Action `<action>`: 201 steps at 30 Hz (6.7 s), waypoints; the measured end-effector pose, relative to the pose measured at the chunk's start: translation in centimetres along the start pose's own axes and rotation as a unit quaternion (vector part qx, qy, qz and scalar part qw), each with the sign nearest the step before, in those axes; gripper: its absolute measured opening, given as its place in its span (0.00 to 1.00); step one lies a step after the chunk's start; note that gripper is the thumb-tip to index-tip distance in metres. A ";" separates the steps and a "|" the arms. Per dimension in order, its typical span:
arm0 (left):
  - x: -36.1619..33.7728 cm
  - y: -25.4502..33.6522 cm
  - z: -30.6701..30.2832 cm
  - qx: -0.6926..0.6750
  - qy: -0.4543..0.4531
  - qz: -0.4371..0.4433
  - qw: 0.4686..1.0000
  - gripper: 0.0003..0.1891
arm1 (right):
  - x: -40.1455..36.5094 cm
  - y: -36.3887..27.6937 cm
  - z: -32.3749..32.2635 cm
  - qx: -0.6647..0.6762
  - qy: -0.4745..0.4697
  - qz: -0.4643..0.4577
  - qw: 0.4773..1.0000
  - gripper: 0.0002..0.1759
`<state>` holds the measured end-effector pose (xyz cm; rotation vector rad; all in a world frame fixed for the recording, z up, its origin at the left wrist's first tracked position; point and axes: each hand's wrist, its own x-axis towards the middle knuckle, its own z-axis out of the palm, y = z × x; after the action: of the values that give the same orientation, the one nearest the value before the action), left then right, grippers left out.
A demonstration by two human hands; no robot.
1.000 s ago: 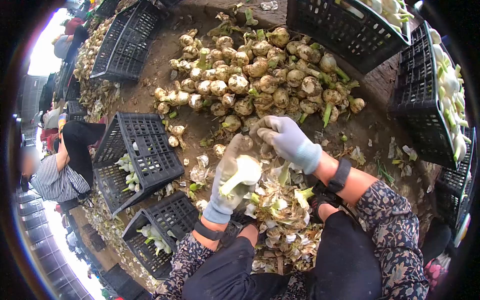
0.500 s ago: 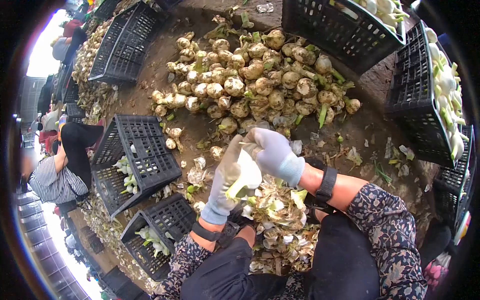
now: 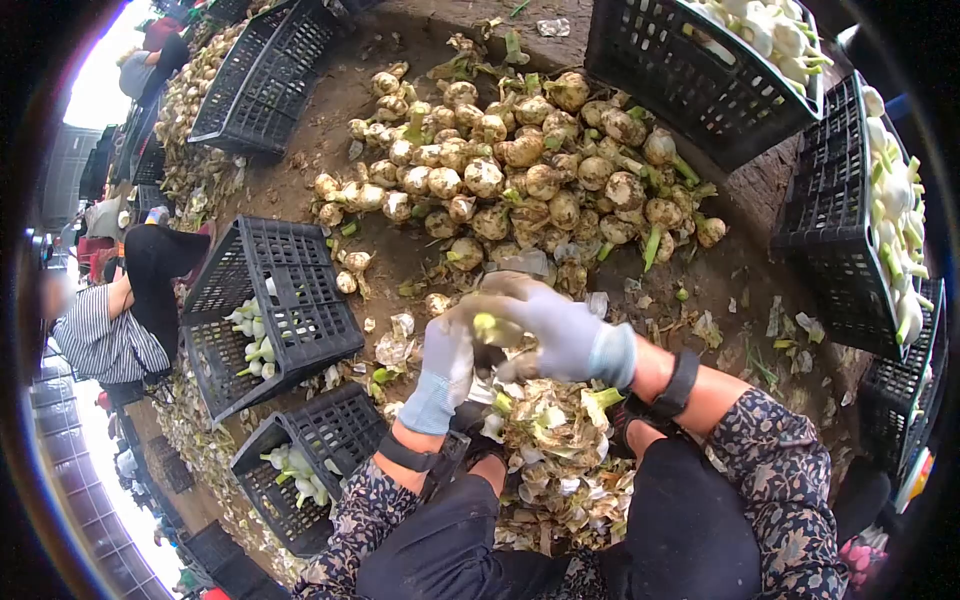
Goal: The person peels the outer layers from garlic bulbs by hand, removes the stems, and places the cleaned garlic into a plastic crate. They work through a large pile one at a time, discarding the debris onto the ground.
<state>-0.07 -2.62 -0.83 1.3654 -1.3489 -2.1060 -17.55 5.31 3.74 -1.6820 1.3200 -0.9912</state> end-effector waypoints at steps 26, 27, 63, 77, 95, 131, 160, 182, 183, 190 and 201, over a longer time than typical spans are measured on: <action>-10.8 9.0 -24.2 0.269 0.450 0.261 0.810 0.28 | 1.1 0.1 2.7 0.423 0.195 0.285 0.838 0.22; -13.2 8.4 -28.7 0.345 0.459 0.231 0.785 0.29 | 0.7 0.4 2.9 0.450 0.206 0.290 0.819 0.21; -2.7 3.0 4.3 0.078 -0.132 0.220 0.964 0.37 | -1.1 1.1 1.1 0.487 0.284 0.254 0.786 0.17; -1.7 2.8 2.0 -0.330 -0.181 -0.170 0.911 0.41 | -1.9 1.0 0.8 0.368 0.224 0.264 0.863 0.10; -2.9 2.3 1.3 -0.030 -0.096 0.190 0.977 0.31 | -1.4 0.9 2.2 0.518 0.168 0.255 0.799 0.14; -1.9 2.4 1.4 -0.289 -0.112 -0.150 0.939 0.43 | -1.1 0.7 3.0 0.363 0.253 0.266 0.856 0.04; -2.3 1.2 -0.6 -0.213 -0.239 -0.067 0.945 0.22 | -4.0 1.0 -2.7 0.054 -0.082 0.223 0.970 0.43; -2.4 1.3 -0.2 -0.117 -0.227 -0.084 0.963 0.30 | -2.1 -1.2 0.4 -0.028 0.123 0.151 0.980 0.08; -2.6 1.7 0.0 -0.117 -0.226 -0.085 0.963 0.30 | -2.0 -1.0 0.6 -0.059 0.125 0.154 0.978 0.07; -2.8 2.9 2.0 -0.093 -0.292 -0.048 0.951 0.61 | -2.0 4.8 1.4 -0.092 0.161 0.216 0.959 0.09; -3.2 4.4 2.8 0.401 -0.203 -0.016 0.893 0.72 | -1.6 2.4 1.2 0.245 0.054 0.327 0.911 0.06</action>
<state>-1.82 -1.25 4.93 1.2006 -2.5881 -1.9884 -17.59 6.58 0.93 -0.7332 1.4148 -0.9041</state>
